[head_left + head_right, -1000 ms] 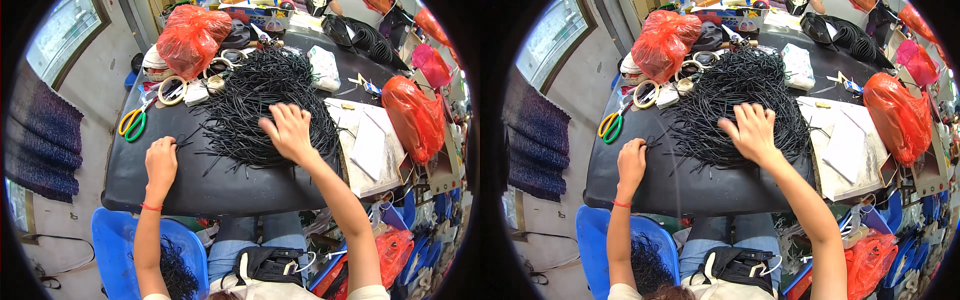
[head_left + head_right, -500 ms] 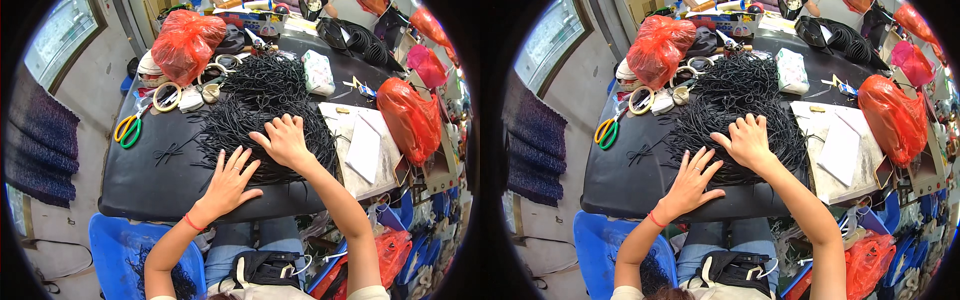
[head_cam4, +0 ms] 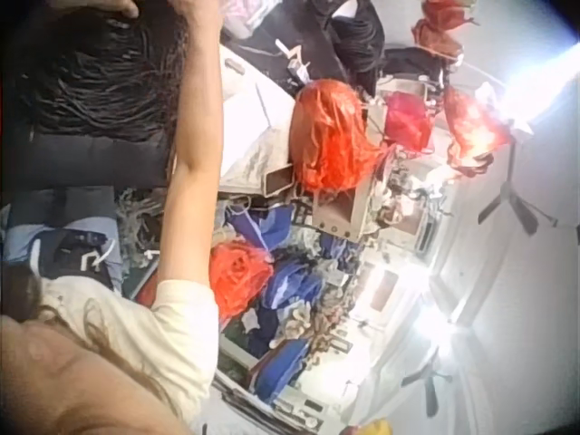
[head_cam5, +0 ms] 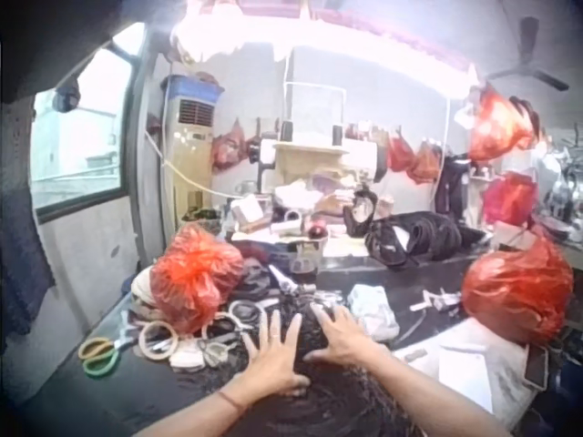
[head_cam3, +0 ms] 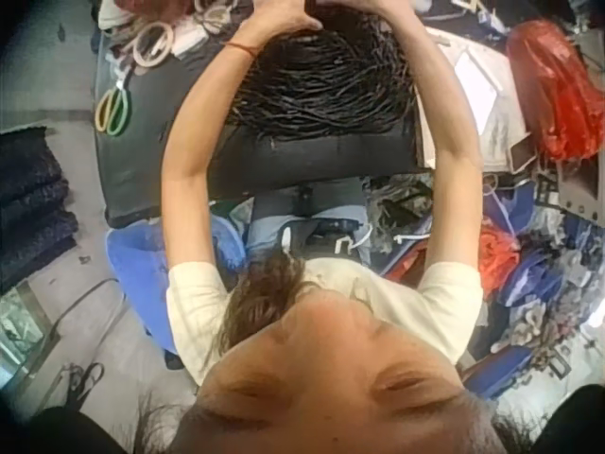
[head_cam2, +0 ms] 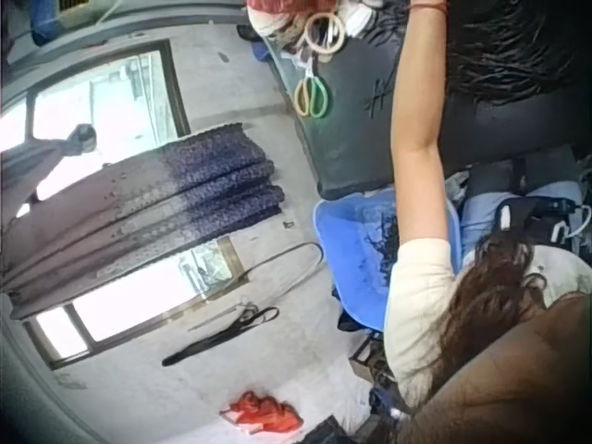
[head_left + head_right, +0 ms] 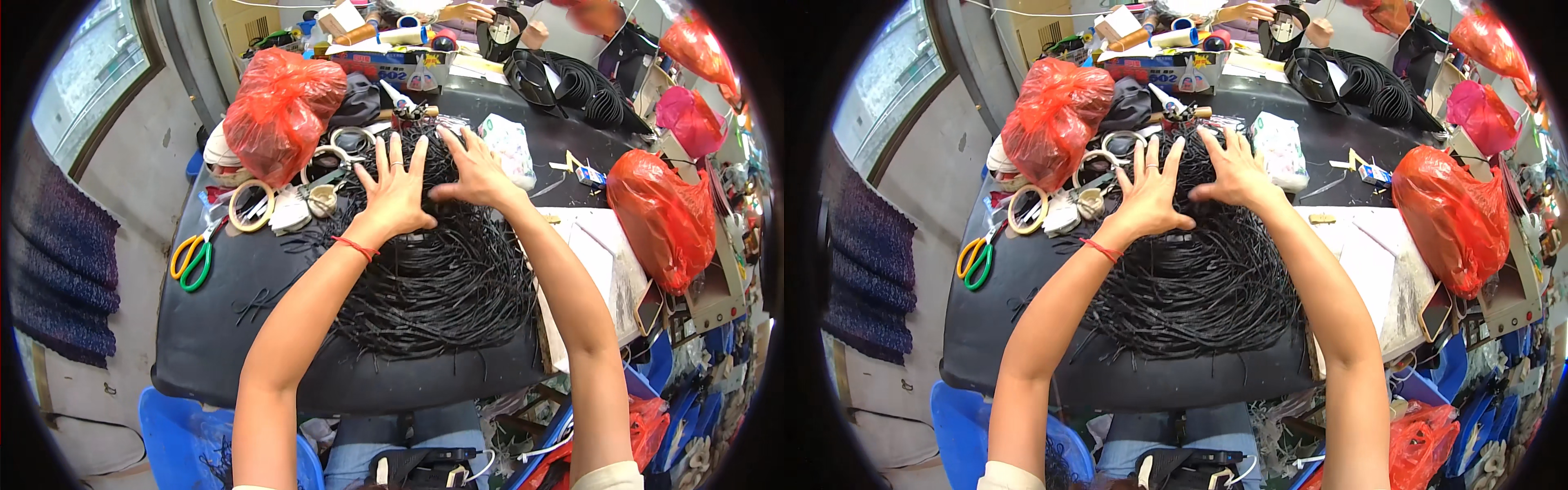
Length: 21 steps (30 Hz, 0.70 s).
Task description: The person sits at a cluttered workbench and repeatedly ties black cable ties into small loops by hand. They pick up individual ties from a large pile on the table, form a loop, and secure it by pulling the end through. The finished loops are placed into a blue plastic basin on the floor.
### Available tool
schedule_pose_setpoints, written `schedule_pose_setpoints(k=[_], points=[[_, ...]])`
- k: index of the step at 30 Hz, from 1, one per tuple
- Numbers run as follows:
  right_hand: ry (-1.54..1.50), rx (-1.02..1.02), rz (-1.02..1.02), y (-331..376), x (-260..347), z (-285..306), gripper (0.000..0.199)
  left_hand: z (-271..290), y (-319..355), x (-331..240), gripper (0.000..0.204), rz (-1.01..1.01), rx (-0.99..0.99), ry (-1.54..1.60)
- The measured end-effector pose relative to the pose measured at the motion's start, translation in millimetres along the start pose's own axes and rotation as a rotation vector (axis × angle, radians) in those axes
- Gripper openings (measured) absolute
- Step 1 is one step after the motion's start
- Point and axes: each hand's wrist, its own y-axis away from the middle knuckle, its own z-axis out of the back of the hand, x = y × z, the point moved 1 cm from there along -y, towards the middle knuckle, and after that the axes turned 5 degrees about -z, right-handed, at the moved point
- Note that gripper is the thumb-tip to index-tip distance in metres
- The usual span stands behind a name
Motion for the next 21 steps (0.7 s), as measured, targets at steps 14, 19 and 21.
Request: schedule_pose_setpoints(k=[14, 19, 21], points=[[-0.262, 0.278, -0.196, -64.2, -29.2, -34.7, 0.113, -25.8, -73.8, 82.0, 0.141, -0.137, 0.214, 0.213], [-0.346, 0.246, -0.249, -57.0, -24.5, -40.1, 0.12, -21.7, -66.9, 71.0, 0.131, -0.206, 0.184, 0.32], [-0.63, 0.227, -0.194, -51.7, -19.4, -42.0, 0.106, -20.9, -60.9, 68.0, 0.12, -0.264, 0.091, 0.38]])
